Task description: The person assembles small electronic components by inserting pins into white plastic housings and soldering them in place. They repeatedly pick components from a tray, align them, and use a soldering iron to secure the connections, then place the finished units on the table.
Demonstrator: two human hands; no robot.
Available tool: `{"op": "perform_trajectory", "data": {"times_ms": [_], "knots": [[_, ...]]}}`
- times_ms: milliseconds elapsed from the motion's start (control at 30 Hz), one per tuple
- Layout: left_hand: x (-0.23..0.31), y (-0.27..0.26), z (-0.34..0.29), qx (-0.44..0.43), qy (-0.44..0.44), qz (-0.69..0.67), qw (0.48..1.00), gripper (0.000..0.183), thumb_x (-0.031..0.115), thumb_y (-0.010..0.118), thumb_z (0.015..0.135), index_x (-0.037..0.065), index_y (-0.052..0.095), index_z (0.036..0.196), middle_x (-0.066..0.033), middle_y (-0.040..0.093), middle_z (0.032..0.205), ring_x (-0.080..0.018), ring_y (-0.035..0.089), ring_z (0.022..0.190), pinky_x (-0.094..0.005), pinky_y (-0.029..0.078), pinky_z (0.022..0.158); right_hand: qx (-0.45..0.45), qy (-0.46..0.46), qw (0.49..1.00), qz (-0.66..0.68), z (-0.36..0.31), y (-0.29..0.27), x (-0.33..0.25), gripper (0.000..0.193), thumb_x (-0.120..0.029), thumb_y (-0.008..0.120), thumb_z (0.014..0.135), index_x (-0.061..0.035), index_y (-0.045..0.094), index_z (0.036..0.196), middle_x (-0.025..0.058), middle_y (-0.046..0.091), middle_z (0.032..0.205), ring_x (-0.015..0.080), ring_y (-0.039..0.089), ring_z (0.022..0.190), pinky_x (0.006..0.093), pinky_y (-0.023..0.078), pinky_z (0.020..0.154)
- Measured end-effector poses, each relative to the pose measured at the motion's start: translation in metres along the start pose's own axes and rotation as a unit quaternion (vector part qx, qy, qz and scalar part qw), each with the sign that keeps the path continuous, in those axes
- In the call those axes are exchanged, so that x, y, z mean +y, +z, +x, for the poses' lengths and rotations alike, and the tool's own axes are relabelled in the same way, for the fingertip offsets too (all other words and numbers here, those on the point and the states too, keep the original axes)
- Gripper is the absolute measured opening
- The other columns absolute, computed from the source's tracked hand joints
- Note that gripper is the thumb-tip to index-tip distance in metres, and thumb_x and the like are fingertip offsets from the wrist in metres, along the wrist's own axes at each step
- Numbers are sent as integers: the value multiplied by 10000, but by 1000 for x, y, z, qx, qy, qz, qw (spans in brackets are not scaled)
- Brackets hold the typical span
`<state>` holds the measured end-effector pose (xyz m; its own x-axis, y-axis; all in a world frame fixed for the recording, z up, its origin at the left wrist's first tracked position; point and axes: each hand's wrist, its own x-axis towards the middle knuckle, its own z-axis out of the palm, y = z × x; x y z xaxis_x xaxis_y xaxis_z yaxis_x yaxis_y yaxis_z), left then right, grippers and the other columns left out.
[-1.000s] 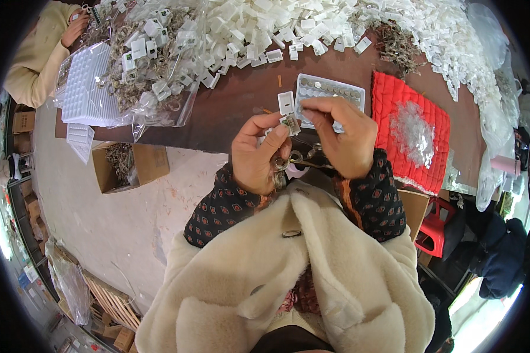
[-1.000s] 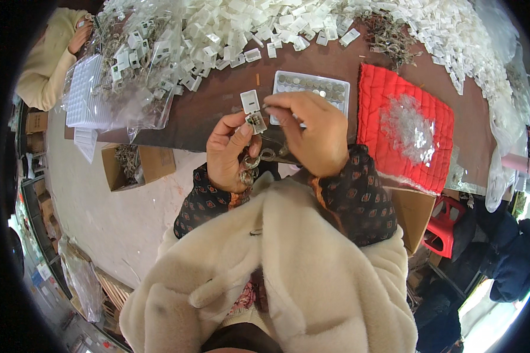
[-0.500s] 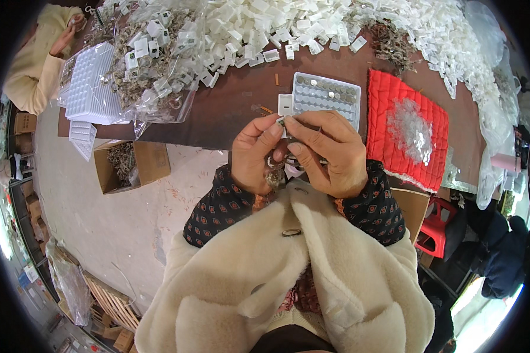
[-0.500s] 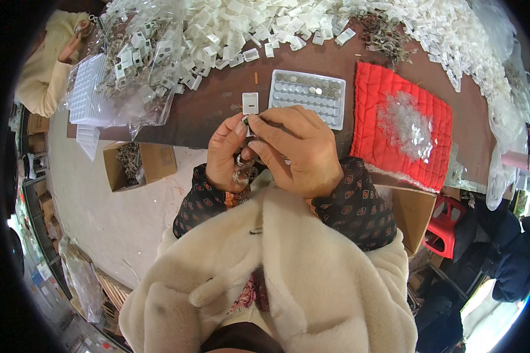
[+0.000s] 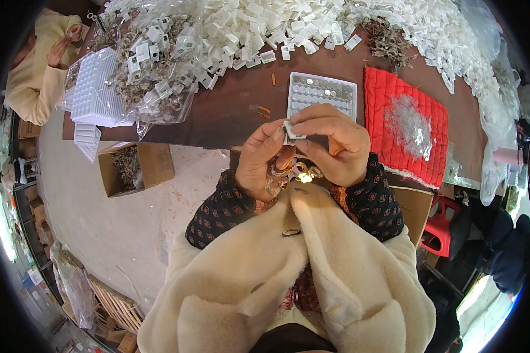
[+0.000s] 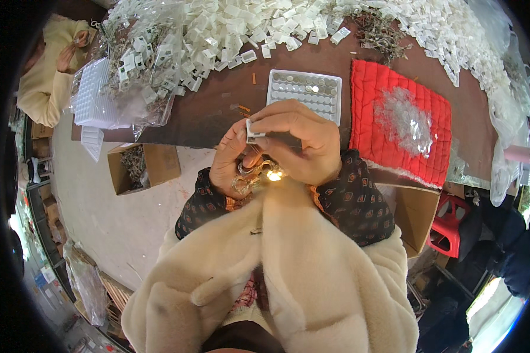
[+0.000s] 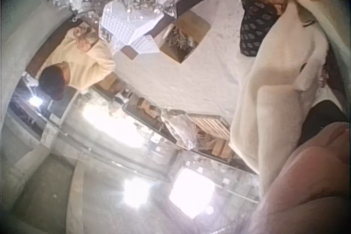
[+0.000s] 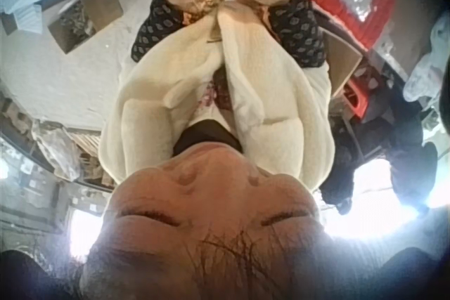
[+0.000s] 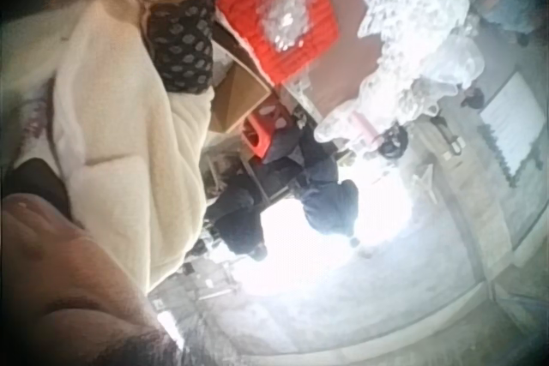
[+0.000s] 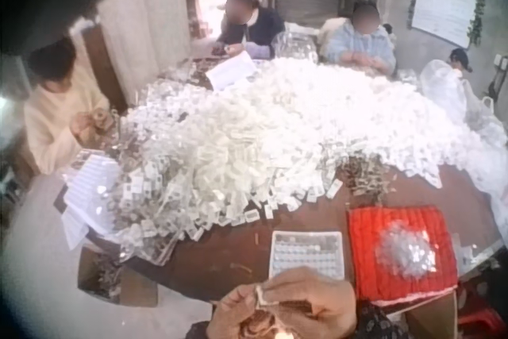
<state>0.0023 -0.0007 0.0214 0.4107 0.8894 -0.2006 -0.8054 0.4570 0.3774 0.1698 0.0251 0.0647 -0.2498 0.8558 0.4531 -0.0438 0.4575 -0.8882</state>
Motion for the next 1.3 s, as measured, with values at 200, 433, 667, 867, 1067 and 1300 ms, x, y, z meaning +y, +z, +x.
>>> {"op": "perform_trajectory", "data": {"times_ms": [200,433,667,867,1067,1300], "knots": [[-3,7,-2,8,-6,-56,998,232,191,589,1000,66,607,1194,-32,644,926,-67,520,638,-194,458,591,-5,-92,990,-102,-1,0,4,301,144,723,698,-8,709,958,112,673,1039,266,659,957,349,528,818],[-13,10,-8,22,29,36,999,164,235,594,999,108,594,1103,-30,618,813,-60,488,607,-209,433,548,92,-119,986,-66,-8,16,8,228,86,690,700,21,680,919,161,683,989,304,663,917,368,532,797],[-21,1,2,16,-19,18,1000,167,205,619,983,88,627,1102,-9,621,836,-46,483,601,-196,432,556,-65,-103,972,-200,-38,-25,3,446,66,667,769,6,654,1210,174,634,1235,361,621,1091,431,504,917],[-21,-3,3,33,-34,60,997,170,163,635,968,64,616,1104,-136,701,1054,-71,496,604,-201,418,546,170,72,873,-453,-86,-85,-10,223,34,689,814,-37,725,1022,116,700,974,304,665,848,356,547,747],[-23,-3,8,19,-55,81,995,203,179,643,966,50,616,1121,-159,696,1070,-72,501,606,-205,421,548,225,158,821,-500,-109,-123,3,197,8,708,846,-59,736,1029,126,666,890,231,652,771,302,515,704],[-22,0,6,25,-69,93,993,179,151,652,955,56,614,1102,-162,702,1066,-84,497,586,-212,425,535,173,129,807,-549,-101,-125,17,96,-35,664,868,-72,682,955,117,628,878,314,643,778,371,519,672]]}}
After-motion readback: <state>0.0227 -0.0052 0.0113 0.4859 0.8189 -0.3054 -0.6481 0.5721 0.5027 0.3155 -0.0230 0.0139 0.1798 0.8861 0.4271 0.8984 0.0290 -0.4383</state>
